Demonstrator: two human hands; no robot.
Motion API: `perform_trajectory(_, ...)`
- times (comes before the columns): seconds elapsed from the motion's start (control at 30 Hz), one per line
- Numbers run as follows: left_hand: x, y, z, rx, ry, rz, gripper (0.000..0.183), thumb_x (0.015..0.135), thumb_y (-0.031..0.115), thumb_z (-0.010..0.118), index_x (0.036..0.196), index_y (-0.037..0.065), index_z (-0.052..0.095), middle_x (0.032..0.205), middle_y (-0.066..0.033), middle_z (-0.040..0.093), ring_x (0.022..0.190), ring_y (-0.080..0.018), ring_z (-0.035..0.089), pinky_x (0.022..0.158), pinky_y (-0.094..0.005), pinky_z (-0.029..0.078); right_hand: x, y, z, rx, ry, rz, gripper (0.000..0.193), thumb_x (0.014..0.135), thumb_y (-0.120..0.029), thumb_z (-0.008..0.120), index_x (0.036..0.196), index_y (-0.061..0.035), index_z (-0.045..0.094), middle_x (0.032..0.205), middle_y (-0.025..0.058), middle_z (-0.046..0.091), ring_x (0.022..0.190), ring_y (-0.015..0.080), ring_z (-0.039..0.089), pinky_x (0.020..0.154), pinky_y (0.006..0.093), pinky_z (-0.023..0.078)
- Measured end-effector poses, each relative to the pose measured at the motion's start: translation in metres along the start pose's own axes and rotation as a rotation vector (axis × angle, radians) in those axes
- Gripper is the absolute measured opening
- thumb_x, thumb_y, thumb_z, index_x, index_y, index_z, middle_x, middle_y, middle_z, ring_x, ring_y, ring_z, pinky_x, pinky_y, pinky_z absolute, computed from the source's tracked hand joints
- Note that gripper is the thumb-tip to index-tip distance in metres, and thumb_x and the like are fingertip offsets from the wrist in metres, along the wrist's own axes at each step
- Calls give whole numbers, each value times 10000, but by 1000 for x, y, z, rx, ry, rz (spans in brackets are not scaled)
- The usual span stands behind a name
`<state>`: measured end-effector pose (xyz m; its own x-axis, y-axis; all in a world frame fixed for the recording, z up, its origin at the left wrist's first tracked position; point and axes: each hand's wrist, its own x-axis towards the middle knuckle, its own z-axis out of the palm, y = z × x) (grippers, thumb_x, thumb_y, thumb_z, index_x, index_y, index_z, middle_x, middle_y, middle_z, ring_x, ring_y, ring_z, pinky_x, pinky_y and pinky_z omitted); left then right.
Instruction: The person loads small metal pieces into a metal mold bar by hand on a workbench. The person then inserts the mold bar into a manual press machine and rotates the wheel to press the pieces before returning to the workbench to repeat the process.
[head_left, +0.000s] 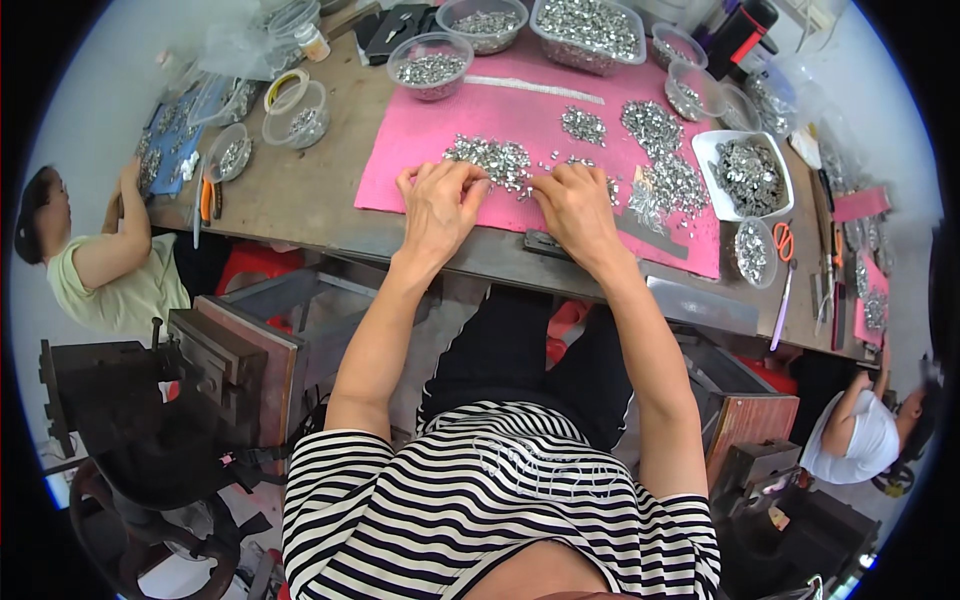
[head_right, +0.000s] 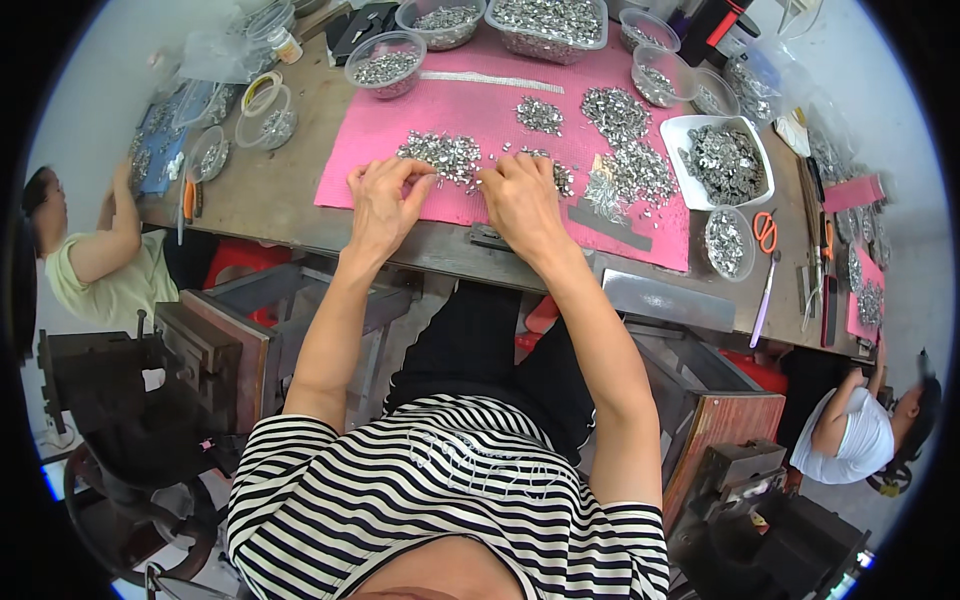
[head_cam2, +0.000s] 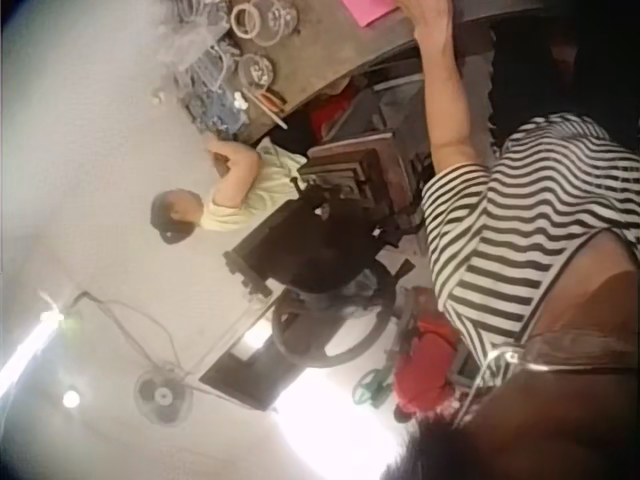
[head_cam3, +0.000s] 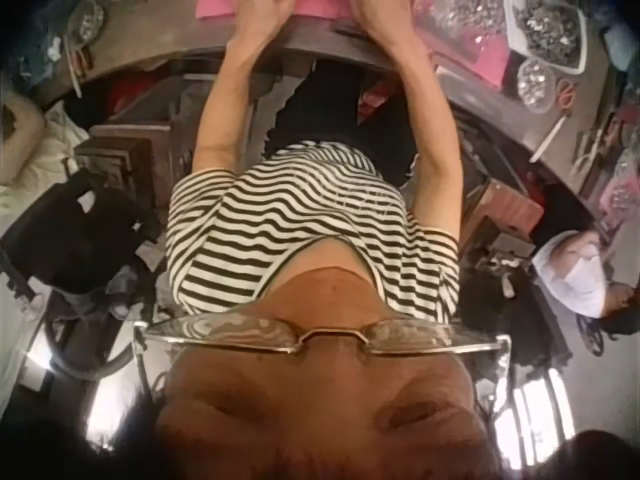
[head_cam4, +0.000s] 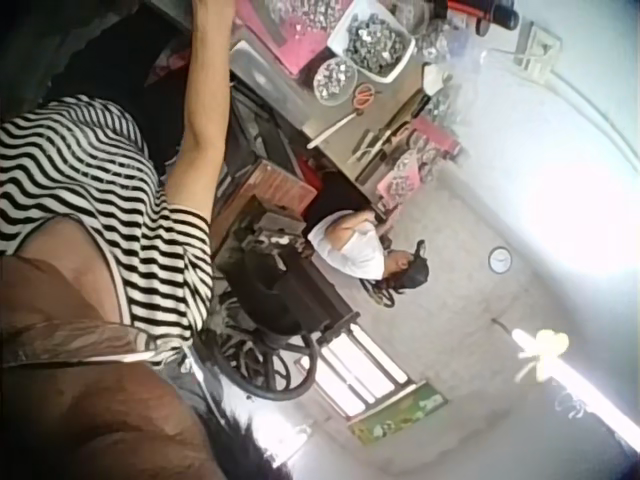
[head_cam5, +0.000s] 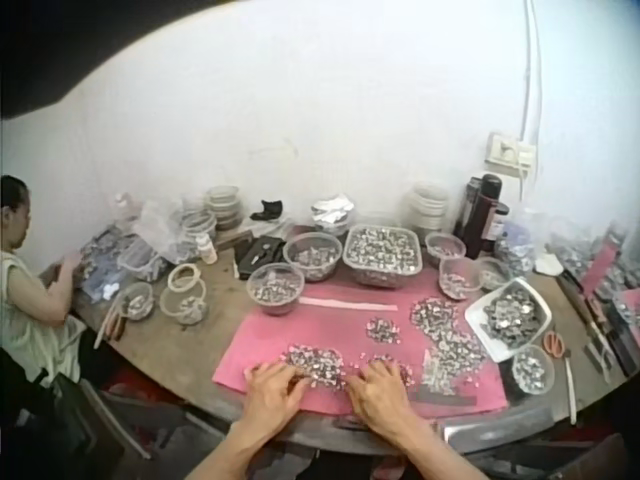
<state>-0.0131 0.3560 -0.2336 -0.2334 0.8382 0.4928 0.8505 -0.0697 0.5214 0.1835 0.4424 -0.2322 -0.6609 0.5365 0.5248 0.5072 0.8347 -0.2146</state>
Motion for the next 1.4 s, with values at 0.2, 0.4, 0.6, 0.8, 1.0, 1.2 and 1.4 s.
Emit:
perform_trajectory(0.2, -7, 2, 7, 100, 38, 67, 99, 835, 224, 783, 913, 164, 777, 837, -14, 651, 877, -224, 599, 974, -468, 333, 2, -1, 5, 13, 11, 19, 81, 851, -134, 738, 909, -78, 732, 852, 77, 654, 878, 268, 626, 842, 410, 425)
perform_trajectory(0.4, -9, -1, 5, 79, -43, 67, 118, 826, 246, 793, 918, 173, 777, 877, -20, 622, 923, -227, 585, 1001, -478, 315, -23, -6, -39, 353, 12, 196, 64, 877, -44, 712, 922, -13, 678, 853, 115, 664, 781, 297, 639, 774, 399, 472)
perform_trajectory(0.6, -5, 1, 6, 26, -97, 28, 134, 832, 247, 792, 908, 143, 756, 891, -18, 634, 939, -226, 591, 1005, -478, 315, -58, -15, -55, 336, 1, 217, 96, 875, -3, 694, 951, -5, 637, 904, 121, 641, 842, 300, 616, 776, 388, 463)
perform_trajectory(0.8, -7, -7, 16, 80, -14, 138, 77, 866, 179, 750, 903, 120, 717, 883, -16, 632, 930, -225, 594, 1005, -499, 320, -67, -18, -49, 192, 64, 125, 121, 855, 28, 687, 950, -10, 622, 916, 121, 627, 861, 322, 598, 775, 403, 450)
perform_trajectory(1.0, -7, -9, 15, 74, 8, 200, 58, 869, 143, 735, 916, 124, 707, 882, -15, 630, 912, -227, 594, 1004, -513, 325, -70, -20, -47, 14, 85, -7, 149, 845, 1, 677, 982, -8, 619, 945, 126, 589, 869, 305, 582, 782, 420, 453)
perform_trajectory(1.2, -8, 0, 9, 44, -22, 193, 62, 880, 116, 723, 933, 101, 693, 876, -39, 642, 884, -242, 606, 959, -473, 359, -69, -22, -49, -83, 41, -72, 191, 827, -26, 680, 1009, 3, 629, 973, 121, 605, 897, 298, 599, 825, 420, 467)
perform_trajectory(1.4, -27, 44, 13, -422, -173, 35, 64, 920, 77, 671, 966, 34, 662, 871, -115, 657, 815, -297, 612, 762, -390, 478, -72, -16, -55, 149, 75, 30, 164, 853, 7, 698, 1014, -23, 684, 986, 106, 666, 888, 288, 623, 832, 392, 470)
